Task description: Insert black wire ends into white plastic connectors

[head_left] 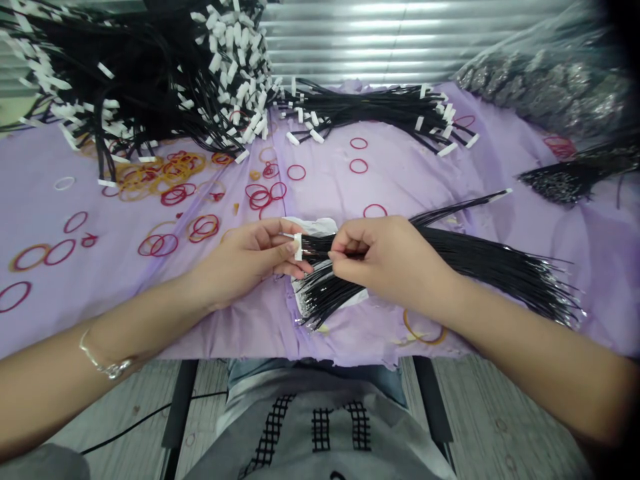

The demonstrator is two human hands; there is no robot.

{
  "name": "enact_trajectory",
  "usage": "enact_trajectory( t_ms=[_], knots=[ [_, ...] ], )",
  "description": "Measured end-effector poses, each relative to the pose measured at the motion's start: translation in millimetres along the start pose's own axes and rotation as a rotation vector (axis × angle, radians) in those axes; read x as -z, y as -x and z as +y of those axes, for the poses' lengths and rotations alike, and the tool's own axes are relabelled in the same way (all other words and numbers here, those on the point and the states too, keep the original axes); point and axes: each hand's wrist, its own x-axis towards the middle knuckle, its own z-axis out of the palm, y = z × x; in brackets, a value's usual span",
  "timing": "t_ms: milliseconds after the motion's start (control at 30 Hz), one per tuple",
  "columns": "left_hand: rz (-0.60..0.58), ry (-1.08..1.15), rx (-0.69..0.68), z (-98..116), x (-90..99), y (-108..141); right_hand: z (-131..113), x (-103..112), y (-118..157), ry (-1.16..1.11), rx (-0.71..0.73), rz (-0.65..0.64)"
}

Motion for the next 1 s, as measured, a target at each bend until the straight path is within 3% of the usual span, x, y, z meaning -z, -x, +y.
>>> enact_trajectory(
  t_ms=[1000],
  knots=[
    [-0.017,-0.088,-0.006,-0.8,-0.4,-0.1,-0.3,1.0,-3.3,0.010,0.010,-0.079]
  ],
)
